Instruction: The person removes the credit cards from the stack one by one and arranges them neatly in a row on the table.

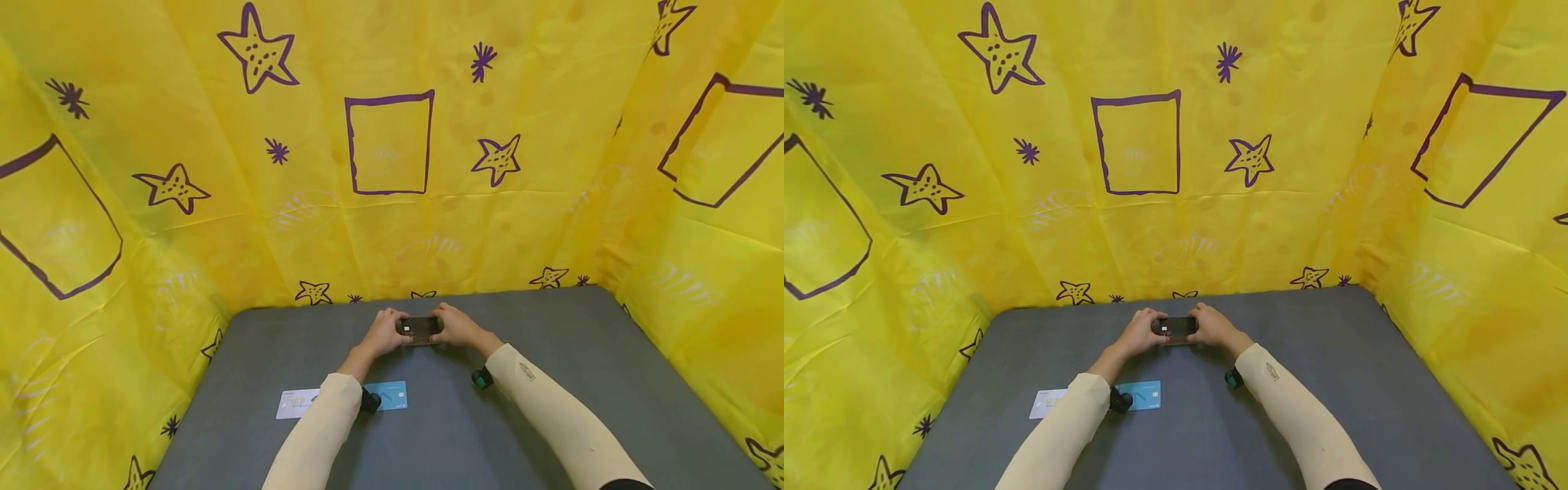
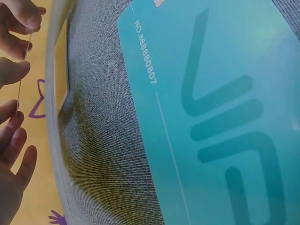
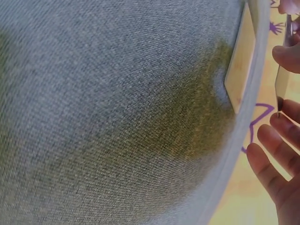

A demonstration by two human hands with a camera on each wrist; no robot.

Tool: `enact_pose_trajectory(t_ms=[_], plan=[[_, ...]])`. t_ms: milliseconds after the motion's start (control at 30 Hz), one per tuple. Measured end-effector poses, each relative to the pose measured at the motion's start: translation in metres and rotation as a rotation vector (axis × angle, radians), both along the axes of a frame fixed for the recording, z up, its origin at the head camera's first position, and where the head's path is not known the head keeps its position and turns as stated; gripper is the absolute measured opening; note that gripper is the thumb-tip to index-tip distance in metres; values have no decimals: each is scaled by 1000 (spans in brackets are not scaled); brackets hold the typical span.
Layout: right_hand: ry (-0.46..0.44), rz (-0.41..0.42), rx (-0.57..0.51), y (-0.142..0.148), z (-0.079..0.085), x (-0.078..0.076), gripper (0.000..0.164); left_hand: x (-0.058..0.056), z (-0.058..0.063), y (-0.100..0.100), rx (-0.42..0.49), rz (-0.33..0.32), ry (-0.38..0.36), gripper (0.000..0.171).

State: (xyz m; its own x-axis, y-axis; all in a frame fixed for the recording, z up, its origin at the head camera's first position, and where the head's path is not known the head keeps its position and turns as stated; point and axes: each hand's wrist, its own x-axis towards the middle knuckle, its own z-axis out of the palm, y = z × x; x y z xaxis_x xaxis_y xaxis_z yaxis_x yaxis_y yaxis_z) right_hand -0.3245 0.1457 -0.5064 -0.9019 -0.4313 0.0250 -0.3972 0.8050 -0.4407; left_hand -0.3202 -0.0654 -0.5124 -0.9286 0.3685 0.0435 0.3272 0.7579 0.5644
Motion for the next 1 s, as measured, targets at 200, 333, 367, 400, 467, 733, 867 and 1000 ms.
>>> enact_pose_trajectory(t_ms=[200,333,367,400,467,733,867,1000], plan=[[-2,-2,-36,2,1,3,50,3,1,-2,32,9,-7,53],[6,-6,-83,3,4,5,49,4,2,-3,50,13,-4,52],[10,-3,-90,3,5,5,49,4,2,-3,58,14,-3,52],[13,-1,-94,3,6,5,49,4,2,-3,62,16,-5,52],[23,6,-96,3,7,6,49,4,3,-4,65,17,-3,52],[66,16,-106,5,11,10,49,7,6,-4,83,17,27,54],[68,9,-118,5,13,11,50,10,10,-4,98,18,35,54],[56,-2,-132,7,14,13,50,13,13,-4,101,15,30,55]])
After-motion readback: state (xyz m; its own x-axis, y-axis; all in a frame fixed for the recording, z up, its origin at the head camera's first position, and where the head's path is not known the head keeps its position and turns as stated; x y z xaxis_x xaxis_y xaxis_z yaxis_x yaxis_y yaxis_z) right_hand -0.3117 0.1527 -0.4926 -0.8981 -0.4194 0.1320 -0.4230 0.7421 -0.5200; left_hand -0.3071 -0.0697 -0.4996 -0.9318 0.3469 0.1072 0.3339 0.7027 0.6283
